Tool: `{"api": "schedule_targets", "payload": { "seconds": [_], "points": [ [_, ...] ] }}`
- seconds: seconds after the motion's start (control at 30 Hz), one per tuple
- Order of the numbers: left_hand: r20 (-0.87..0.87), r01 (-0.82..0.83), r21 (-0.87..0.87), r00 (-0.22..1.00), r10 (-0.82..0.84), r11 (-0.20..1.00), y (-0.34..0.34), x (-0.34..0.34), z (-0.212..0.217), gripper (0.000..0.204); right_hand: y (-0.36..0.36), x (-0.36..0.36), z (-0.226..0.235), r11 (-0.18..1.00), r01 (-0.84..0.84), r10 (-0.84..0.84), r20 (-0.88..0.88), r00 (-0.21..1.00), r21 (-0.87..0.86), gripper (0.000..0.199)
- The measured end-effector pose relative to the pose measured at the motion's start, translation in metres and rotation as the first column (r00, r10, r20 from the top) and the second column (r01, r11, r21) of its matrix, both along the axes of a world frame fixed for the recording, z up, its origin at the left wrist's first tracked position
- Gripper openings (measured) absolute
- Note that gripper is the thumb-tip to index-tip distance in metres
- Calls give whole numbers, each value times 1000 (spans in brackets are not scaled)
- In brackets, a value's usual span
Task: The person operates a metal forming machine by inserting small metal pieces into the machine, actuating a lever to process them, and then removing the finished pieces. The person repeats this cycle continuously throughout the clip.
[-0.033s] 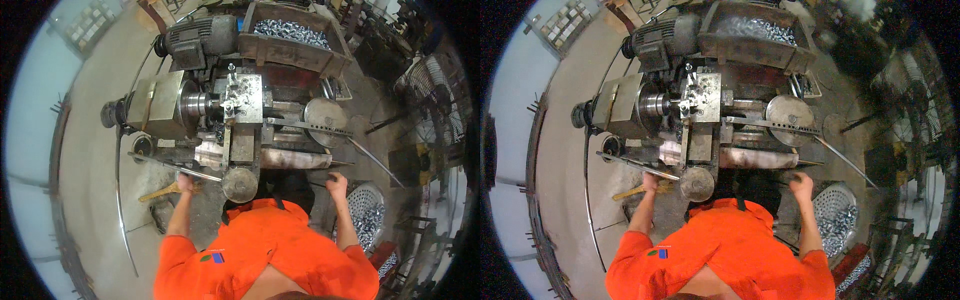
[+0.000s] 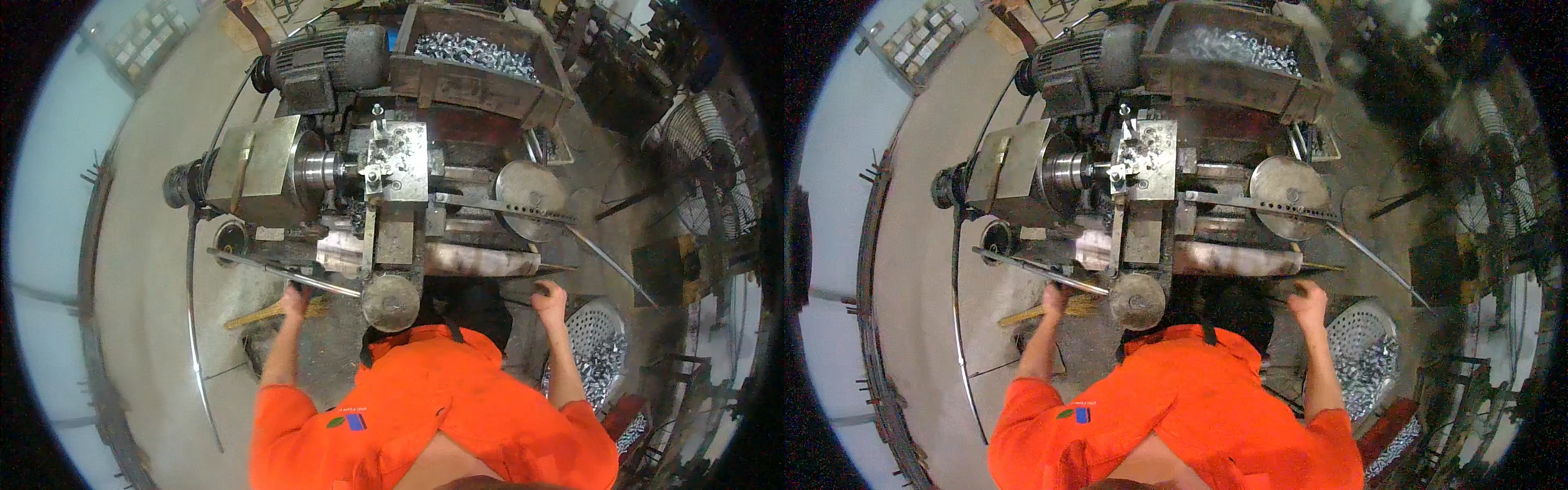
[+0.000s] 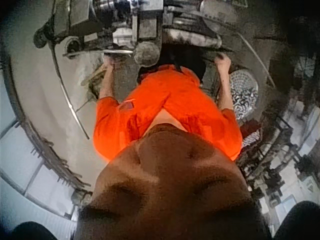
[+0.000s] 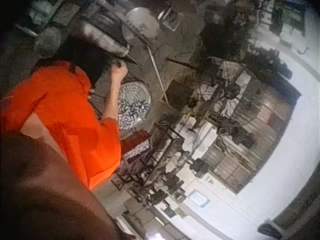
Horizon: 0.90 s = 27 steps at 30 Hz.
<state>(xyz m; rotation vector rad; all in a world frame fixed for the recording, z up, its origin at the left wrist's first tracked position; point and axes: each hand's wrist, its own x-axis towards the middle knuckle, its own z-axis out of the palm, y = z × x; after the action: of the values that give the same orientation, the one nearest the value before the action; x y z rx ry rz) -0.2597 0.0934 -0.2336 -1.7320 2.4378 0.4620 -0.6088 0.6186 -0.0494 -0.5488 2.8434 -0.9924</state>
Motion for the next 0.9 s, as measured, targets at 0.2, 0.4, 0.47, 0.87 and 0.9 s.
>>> {"api": "schedule_targets", "payload": {
  "seconds": [0.2,0.4,0.47,0.87,0.9],
  "points": [
    [172,266,-50,952,-254,963,-7,-1,38,47,-40,-38,55,992,-122,115,-195,974,-23,27],
    [-111,174,261,982,-150,949,-8,27,67,40,-195,-43,140,780,-587,482,-389,785,-219,31],
    [-192,113,415,981,-34,903,-31,49,97,38,-259,-30,158,687,-715,621,-403,672,-135,32],
    [-187,-438,-281,898,399,854,-46,194,229,50,-414,14,146,548,-747,827,-111,551,376,30],
    [-148,-383,-395,923,354,835,-20,155,238,55,-411,9,146,547,-739,827,-113,551,393,30]
  ]
}}
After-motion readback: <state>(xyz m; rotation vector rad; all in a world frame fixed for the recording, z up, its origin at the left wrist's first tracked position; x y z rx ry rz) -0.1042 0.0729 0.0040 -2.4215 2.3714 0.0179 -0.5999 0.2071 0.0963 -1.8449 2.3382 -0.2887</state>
